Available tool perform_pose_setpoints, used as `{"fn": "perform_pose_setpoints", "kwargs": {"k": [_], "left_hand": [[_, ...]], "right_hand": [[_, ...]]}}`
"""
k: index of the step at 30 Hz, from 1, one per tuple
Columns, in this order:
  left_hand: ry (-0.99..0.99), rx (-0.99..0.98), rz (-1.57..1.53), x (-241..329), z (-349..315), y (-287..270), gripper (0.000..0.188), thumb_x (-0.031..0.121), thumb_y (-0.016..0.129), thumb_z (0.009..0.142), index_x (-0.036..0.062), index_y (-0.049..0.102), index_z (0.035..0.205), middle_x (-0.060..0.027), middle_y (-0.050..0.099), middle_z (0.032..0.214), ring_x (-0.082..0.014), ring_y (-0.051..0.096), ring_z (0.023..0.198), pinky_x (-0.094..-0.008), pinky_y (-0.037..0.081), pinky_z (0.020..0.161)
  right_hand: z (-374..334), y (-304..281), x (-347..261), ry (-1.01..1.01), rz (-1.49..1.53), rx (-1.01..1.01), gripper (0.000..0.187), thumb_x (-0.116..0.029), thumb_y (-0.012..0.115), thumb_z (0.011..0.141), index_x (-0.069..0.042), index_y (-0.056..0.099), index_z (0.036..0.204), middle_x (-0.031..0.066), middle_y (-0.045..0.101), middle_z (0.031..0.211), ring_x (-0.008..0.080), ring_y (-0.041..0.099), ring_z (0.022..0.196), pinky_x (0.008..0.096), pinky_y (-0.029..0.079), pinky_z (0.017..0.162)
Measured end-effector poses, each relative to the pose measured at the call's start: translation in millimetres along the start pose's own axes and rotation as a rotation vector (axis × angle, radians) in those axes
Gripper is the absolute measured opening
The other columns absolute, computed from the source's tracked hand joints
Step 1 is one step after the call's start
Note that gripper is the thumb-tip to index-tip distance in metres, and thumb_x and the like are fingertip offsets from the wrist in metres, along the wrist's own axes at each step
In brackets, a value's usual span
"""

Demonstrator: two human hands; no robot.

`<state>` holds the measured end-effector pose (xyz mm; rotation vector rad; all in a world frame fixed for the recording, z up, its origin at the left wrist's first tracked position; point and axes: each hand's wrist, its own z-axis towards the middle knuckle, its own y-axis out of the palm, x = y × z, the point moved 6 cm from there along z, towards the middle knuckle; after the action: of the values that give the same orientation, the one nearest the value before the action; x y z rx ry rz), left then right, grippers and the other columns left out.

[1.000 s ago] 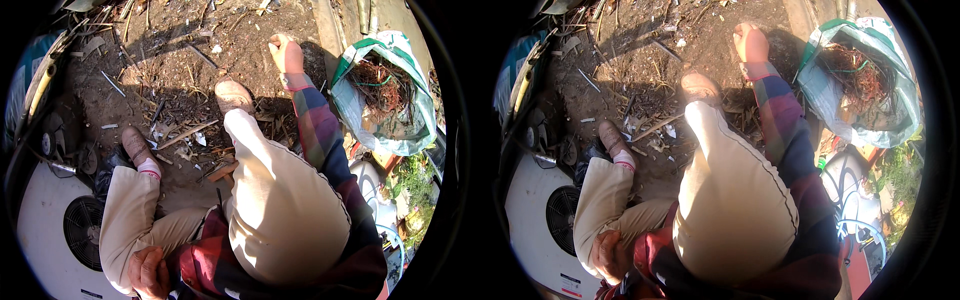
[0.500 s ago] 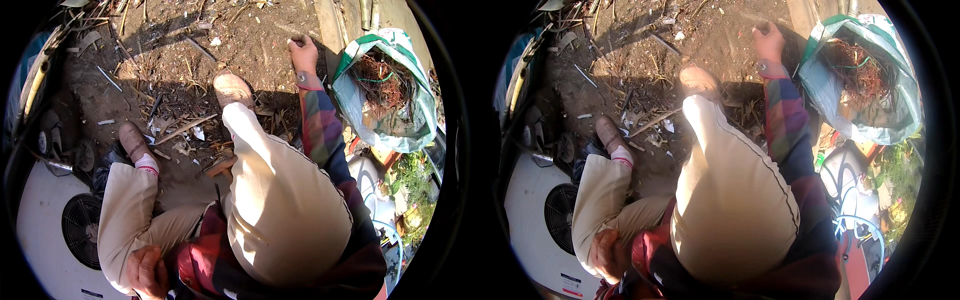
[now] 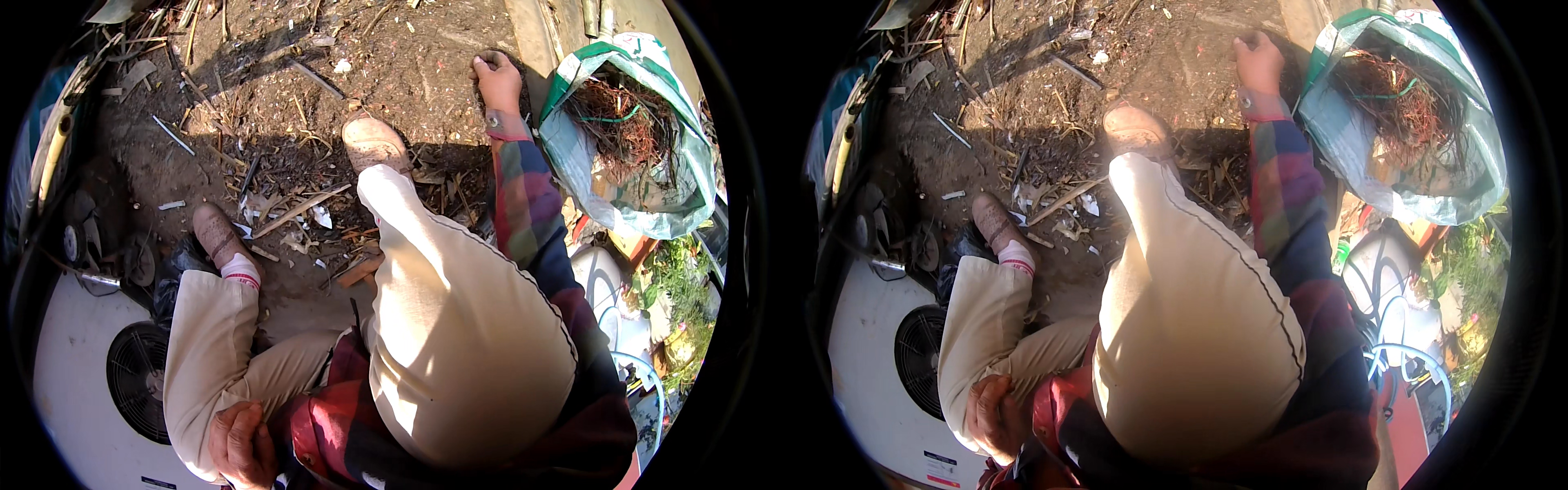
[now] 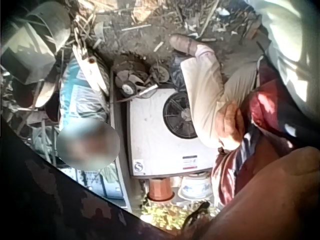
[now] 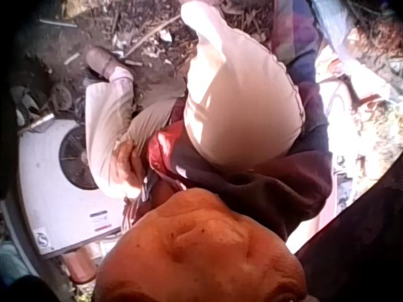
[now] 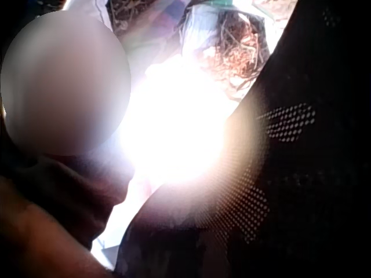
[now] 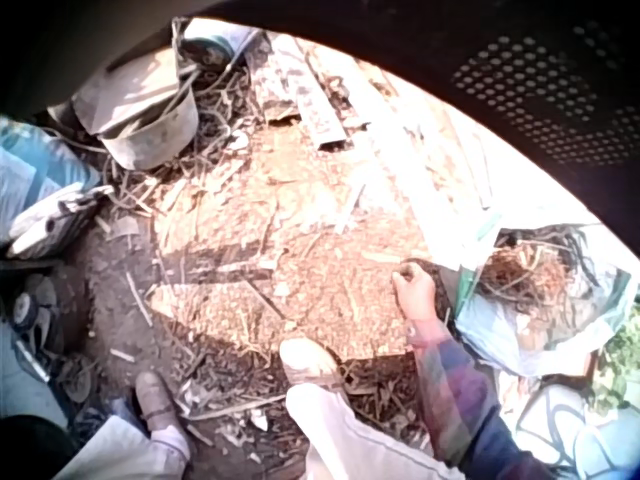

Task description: The person sits on the ground and repeatedly picks up small pieces of debris, including twigs and plastic fragments, from the dirt. They place the collected items into a nearby green and white sack. The person also briefly handles a black plastic bag and a white plastic basket before resuming the sorting task.

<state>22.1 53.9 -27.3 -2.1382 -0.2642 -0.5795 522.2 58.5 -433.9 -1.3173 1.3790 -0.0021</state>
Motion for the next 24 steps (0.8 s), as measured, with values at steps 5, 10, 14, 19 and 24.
{"fn": "perform_pose_setpoints", "kwargs": {"k": [5,10,14,19,24], "left_hand": [[0.010,-0.018,0.004,1.1,0.8,0.1,0.013,0.005,0.057,0.087,-0.0010,0.061,0.098,-0.0176,0.063,0.086,-0.0257,0.061,0.070,-0.0328,0.050,0.064],[0.015,-0.023,-0.005,1.3,-0.2,1.0,0.014,0.006,0.057,0.087,-0.0008,0.061,0.100,-0.0174,0.063,0.087,-0.0254,0.061,0.071,-0.0327,0.050,0.065],[0.041,-0.034,0.005,2.9,2.3,0.9,0.016,0.001,0.056,0.085,-0.0005,0.061,0.099,-0.0173,0.063,0.086,-0.0255,0.061,0.071,-0.0327,0.050,0.065],[0.023,-0.028,0.032,3.6,0.5,2.3,0.021,-0.005,0.054,0.080,-0.0006,0.062,0.099,-0.0172,0.063,0.086,-0.0259,0.061,0.070,-0.0328,0.050,0.065],[0.038,-0.025,0.003,4.6,4.3,1.2,0.021,-0.005,0.054,0.080,-0.0003,0.062,0.099,-0.0174,0.063,0.085,-0.0261,0.061,0.070,-0.0330,0.051,0.064]], "right_hand": [[-41.9,3.5,-15.6,0.119,-0.007,-0.171,0.021,-0.013,0.065,0.083,0.001,0.065,0.099,0.0120,0.069,0.079,0.0136,0.065,0.060,0.0285,0.051,0.062],[-43.0,12.0,-5.8,0.081,-0.074,-0.190,0.021,-0.012,0.066,0.081,0.000,0.066,0.099,0.0119,0.070,0.082,0.0166,0.066,0.069,0.0303,0.051,0.065],[-33.9,21.2,-1.1,-0.011,-0.062,-0.258,0.020,-0.011,0.066,0.083,0.000,0.065,0.100,0.0085,0.067,0.082,0.0147,0.062,0.068,0.0281,0.049,0.063],[-55.6,23.7,-45.8,0.296,0.137,-0.648,0.017,-0.009,0.065,0.087,0.001,0.063,0.101,0.0024,0.064,0.080,0.0084,0.056,0.062,0.0236,0.046,0.054],[-31.0,-1.3,4.4,0.175,-0.138,-0.447,0.020,-0.019,0.068,0.080,-0.004,0.067,0.094,0.0089,0.068,0.075,0.0154,0.066,0.071,0.0306,0.051,0.062]]}}
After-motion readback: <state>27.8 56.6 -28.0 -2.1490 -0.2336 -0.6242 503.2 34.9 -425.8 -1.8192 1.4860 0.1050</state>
